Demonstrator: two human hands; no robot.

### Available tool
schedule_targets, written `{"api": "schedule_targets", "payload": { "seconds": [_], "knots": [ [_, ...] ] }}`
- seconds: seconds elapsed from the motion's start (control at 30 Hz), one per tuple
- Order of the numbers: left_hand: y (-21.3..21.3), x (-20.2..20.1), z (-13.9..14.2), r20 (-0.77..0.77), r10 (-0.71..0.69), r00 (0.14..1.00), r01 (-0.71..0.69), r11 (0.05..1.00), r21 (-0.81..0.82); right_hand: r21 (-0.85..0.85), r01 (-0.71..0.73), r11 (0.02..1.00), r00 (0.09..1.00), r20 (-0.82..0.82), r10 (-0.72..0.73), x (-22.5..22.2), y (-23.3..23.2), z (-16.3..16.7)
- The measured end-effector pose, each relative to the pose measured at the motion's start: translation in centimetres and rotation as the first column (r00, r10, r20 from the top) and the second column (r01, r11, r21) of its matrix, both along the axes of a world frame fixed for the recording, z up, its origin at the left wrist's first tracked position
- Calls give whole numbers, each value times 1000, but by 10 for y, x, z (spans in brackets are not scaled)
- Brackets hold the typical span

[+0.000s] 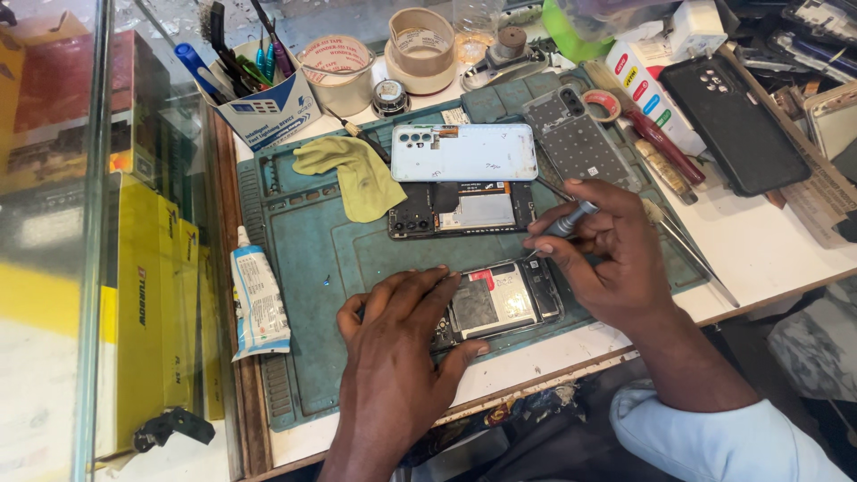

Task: The person unscrews several small components from the internal frame of a mobile phone using a precision screwdriver.

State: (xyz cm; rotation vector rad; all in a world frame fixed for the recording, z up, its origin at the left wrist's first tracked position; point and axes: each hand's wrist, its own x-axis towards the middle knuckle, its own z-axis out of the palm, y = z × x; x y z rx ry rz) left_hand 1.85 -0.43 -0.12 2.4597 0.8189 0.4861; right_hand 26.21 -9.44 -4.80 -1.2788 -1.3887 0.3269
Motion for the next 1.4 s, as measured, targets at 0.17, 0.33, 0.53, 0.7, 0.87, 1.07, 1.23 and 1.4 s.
{"api": "schedule_targets", "payload": {
  "seconds": [0.17, 0.33, 0.53, 0.7, 0.87, 1.07, 1.23, 1.4],
  "knots": [
    [0, 0, 0, 12, -1, 1000, 1, 1000, 4, 13, -14, 1000, 994, -106, 15, 0, -2, -3],
    [0, 0, 0, 10, 4, 1000, -4, 1000, -8, -19, 4, 1000, 1000, -10, -4, 0, -1, -2],
    [0, 0, 0, 9, -1, 1000, 2, 1000, -12, 9, 3, 1000, 1000, 11, -3, 0, -1, -1],
    [0, 0, 0, 14, 1, 1000, -1, 1000, -11, 16, -16, 1000, 998, -60, 17, 0, -1, -2],
    [0, 1, 0, 15, 3, 1000, -3, 1000, -9, 95, 3, 995, 993, -116, 8, 0, -4, 0],
    [1, -1, 0, 34, 2, 999, -2, 1000, 4, -24, 306, 952, 941, -146, -306, 17, -36, 14],
    [1, 1, 0, 40, 6, 999, -6, 1000, -4, -55, 337, 940, 924, -171, -341, 34, -51, 13],
    [1, 1, 1, 41, 11, 999, -11, 1000, 4, -108, 344, 933, 926, -128, -356, 34, -53, 4]
  ]
}}
